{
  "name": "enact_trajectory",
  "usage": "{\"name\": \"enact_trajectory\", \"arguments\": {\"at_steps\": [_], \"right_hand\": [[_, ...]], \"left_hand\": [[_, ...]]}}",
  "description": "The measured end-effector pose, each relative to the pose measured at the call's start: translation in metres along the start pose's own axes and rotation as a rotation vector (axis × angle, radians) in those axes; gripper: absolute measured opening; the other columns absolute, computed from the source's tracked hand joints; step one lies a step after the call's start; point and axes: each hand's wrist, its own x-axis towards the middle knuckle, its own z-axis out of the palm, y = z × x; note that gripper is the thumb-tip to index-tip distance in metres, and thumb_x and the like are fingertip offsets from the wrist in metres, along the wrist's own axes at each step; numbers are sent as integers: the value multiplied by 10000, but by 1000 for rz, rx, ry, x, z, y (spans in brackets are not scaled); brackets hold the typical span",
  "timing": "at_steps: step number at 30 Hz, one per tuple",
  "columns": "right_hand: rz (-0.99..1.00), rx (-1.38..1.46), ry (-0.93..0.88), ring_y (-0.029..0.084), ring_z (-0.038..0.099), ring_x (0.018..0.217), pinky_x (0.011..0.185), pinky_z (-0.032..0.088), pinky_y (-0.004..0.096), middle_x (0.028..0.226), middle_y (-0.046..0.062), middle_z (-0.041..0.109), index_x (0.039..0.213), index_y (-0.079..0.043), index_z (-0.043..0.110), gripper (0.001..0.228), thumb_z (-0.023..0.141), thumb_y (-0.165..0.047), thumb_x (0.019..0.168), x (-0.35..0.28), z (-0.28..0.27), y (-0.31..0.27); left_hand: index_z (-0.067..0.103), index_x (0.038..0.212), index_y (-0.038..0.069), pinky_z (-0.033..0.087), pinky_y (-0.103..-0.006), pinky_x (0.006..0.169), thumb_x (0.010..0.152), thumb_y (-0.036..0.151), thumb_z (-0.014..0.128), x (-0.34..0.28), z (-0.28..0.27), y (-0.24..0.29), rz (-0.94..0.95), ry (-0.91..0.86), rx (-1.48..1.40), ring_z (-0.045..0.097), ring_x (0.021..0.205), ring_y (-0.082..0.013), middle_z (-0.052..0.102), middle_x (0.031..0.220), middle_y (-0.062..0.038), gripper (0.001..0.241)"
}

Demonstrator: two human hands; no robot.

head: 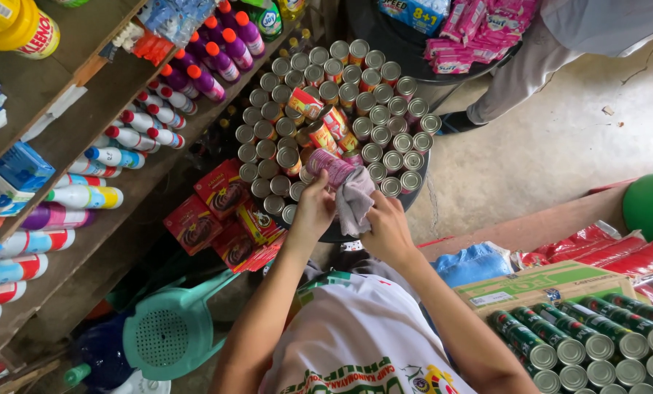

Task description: Cleaning individual canned goods with a cloth and placing them neatly on a grocery store shelf.

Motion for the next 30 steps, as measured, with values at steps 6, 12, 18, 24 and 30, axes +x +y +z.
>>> {"name": "enact_trajectory", "arguments": {"at_steps": [6, 12, 18, 24, 30], "right_hand": [[-17, -83, 30, 329, 620, 1009, 876, 444, 453, 1133, 133, 652, 972, -63, 764, 395, 718, -50, 580, 10, -16, 0], [35, -142, -27, 312, 631, 998, 917, 459, 440, 1087, 111, 651, 896, -60, 742, 301, 726, -61, 596, -9, 3, 11], [-41, 157, 33, 375, 623, 1028, 917, 491, 472, 1131, 150, 659, 978, -21, 743, 369, 685, 11, 616, 2, -14, 15], [280, 220, 289, 364, 654, 1042, 897, 538, 422, 1187, 158, 625, 1061, 2, 706, 258, 592, 64, 838, -7, 32, 146], [75, -274, 34, 379, 539, 1190, 1018, 435, 506, 1308, 167, 570, 1182, -85, 698, 392, 773, -164, 805, -23, 96, 138]], "left_hand": [[603, 1276, 61, 482, -390, 1050, 1028, 359, 575, -23, 51, 17, 122, 28, 120, 637, 1125, -180, 699, 1195, -47, 388], [619, 1260, 65, 483, -392, 993, 1054, 376, 554, -13, 19, 10, 114, 2, 82, 628, 1125, -202, 703, 1183, -54, 378], [592, 1283, 38, 531, -379, 924, 1159, 337, 649, -2, -14, 1, 73, -16, 57, 637, 1076, -217, 668, 1175, -93, 328], [598, 1378, 94, 565, -329, 892, 966, 293, 732, -37, 38, 14, 129, 33, 351, 668, 1092, -140, 663, 1232, -33, 476], [595, 1361, 105, 575, -332, 872, 925, 275, 758, -44, 45, 18, 234, 106, 516, 674, 1102, -148, 687, 1228, -17, 495]]}}
